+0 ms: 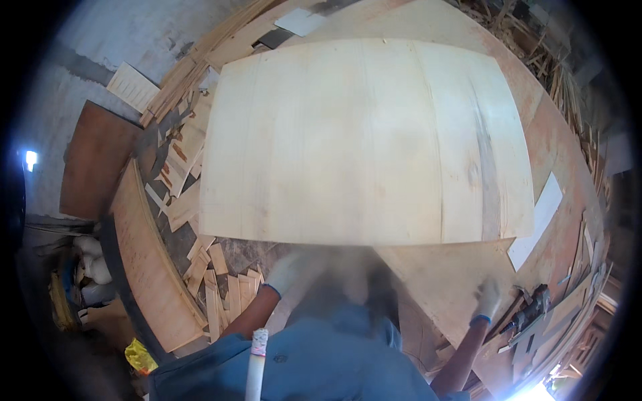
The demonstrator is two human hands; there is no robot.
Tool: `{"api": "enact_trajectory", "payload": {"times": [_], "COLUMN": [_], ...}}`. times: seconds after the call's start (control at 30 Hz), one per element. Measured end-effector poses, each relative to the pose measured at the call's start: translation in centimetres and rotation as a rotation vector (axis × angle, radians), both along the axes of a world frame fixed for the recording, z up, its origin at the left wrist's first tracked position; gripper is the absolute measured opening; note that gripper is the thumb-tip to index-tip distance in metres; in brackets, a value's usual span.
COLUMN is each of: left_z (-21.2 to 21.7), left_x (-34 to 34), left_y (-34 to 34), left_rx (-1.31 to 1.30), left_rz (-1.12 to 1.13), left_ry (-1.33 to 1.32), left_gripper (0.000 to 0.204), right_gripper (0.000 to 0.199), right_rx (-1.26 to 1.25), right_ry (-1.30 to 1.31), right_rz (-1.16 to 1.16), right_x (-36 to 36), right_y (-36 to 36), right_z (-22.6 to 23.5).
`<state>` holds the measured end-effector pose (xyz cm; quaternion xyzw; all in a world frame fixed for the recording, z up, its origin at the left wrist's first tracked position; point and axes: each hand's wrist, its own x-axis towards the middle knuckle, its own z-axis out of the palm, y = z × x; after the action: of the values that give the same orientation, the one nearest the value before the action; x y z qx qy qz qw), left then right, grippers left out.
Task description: The person marks a large plywood sheet with a pencil, then uses a nail gun to attach a thin wooden strip along one edge. The person flips the panel and continues nailing the strip to secure it.
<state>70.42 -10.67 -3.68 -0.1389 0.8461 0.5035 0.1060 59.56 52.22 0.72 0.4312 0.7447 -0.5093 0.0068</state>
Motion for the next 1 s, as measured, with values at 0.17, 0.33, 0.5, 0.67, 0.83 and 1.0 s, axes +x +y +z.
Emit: {"api": "enact_trajectory", "payload": {"times": [0.17,0.33,0.5,0.67,0.83,1.0], "left_z": [-14.7,-7.0,-3.8,-1.8,1.8,-1.4], "left_x": [14.2,12.3,7.7,4.4,-0.2,2.2], "left_y": [-19.1,-25.2,-18.5,-9.5,-5.3,-10.1], "left_rx": [0.595,1.081,1.191,1.368,1.370,1.109], "left_rz": [0.555,1.075,1.070,0.540,0.847,0.867], "left_ry": [-0.025,-0.070,0.069,0.127,0.003,-0.018], "left_gripper": [0.027,0.019,0.019,0.027,0.042,0.041], "right_gripper": [0.022,0.025,0.033,0.033,0.033,0.034], "right_rx": [-0.487,-0.490,-0.730,-0.935,-0.465,-0.989], "right_ry": [0.017,0.073,-0.033,-0.053,0.390,0.089], "right_rz": [0.227,0.548,0.171,0.189,0.889,0.315], "right_x": [-2.1,-1.3,-2.8,-3.4,-3.1,-2.4], "right_y": [-17.0,-22.2,-26.7,-23.3,-20.8,-24.1], "right_z": [1.4,-0.7,4.1,1.2,-2.4,1.8]}}
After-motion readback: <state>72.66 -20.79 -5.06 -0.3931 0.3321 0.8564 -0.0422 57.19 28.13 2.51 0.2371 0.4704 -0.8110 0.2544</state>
